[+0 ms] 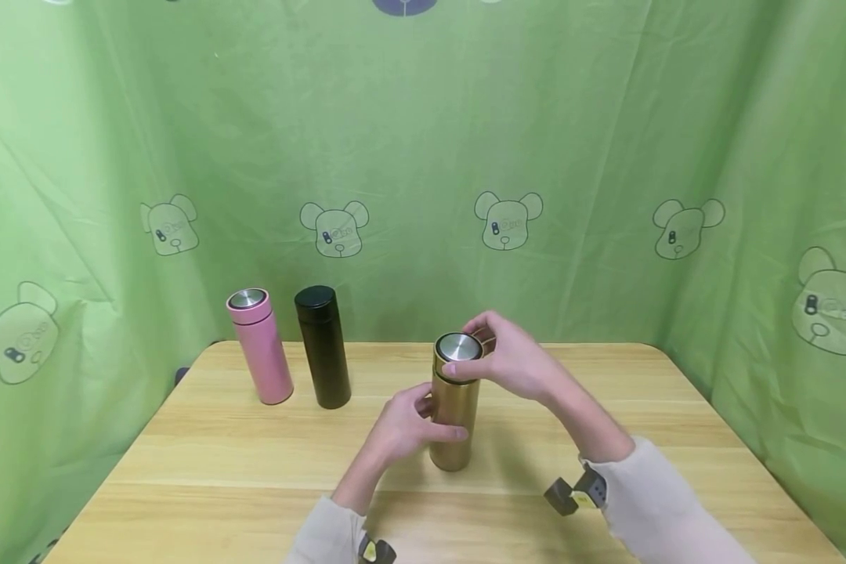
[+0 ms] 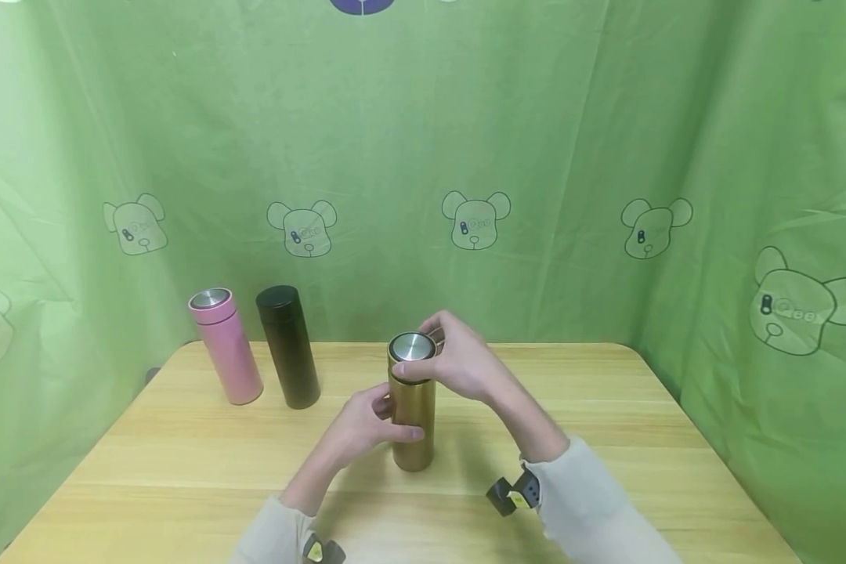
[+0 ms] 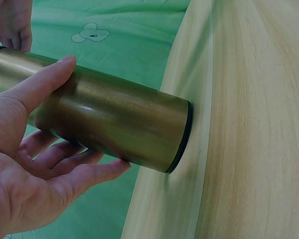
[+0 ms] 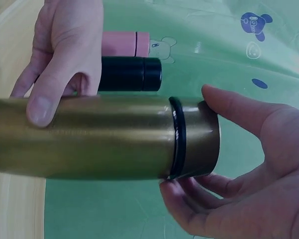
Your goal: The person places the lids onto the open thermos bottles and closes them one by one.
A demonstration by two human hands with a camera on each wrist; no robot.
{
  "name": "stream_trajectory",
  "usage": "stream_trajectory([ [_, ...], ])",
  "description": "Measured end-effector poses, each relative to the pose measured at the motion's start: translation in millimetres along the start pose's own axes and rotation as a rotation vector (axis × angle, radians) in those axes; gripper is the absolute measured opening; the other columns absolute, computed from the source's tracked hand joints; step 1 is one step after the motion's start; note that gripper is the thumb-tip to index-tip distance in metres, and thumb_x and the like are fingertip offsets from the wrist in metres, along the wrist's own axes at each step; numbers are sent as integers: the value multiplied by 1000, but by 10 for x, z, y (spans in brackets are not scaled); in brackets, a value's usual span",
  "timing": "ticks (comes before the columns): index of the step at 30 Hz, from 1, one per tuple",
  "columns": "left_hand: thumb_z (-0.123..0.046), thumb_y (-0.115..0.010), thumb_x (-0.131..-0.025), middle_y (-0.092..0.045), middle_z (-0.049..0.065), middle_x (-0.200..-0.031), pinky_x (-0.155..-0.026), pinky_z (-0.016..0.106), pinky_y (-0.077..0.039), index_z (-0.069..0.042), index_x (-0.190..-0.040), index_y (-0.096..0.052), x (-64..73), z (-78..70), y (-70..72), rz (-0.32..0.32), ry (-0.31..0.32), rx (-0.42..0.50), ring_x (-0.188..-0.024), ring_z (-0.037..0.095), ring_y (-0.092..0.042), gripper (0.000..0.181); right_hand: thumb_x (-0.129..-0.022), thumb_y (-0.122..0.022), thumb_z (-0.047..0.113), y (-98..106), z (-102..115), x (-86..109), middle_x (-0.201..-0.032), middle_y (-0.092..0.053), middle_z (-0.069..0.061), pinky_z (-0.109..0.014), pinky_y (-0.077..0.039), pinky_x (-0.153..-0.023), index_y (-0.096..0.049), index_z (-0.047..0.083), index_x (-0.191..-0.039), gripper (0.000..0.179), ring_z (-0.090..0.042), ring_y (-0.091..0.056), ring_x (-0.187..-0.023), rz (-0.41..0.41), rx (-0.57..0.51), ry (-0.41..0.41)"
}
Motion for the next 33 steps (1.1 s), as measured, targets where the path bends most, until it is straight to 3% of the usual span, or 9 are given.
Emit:
stream_trajectory([
  [7,-40,-91,-71,-66,5,-137,-111,54,-46,-35,-132,-63,1,1,0,1,2,-1,-130,27,-61,67,-84,-82,42,-7,43,28,-141,-55,-18,-59,-43,-110,-34,6,-154,92,-37,-50,-134,47,-10,40],
  [14,-41,-91,-71,-66,5,-137,-111,54,-46,-35,-133,-62,-1,8,1,-5,5,-5,-130,27,-60,69,-90,-76,32,9,99,59,-153,-47,-19,-59,-35,-118,-34,6,-156,82,-41,-42,-144,103,-26,103],
  [26,-42,-91,-71,-66,6,-137,-111,53,-46,-34,-133,-63,-3,4,9,-6,1,-17,-129,27,-61,68,-93,-72,26,2,104,52,-140,-59,-17,-54,-44,-112,-44,4,-150,67,-35,-55,-132,107,-13,106],
  [33,-42,-91,-71,-66,5,-137,-111,53,-46,-34,-131,-64,-3,2,7,-1,1,-15,-130,26,-61,67,-89,-77,35,2,76,27,-132,-64,-14,-55,-47,-108,-50,4,-143,68,-35,-58,-128,63,-17,69],
])
Point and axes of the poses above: each hand's wrist, its own x-axis away from the middle knuckle, its own y-axis out of the back of the hand, z = x × y, the point moved 5 cm from there along -x, towards the middle knuckle
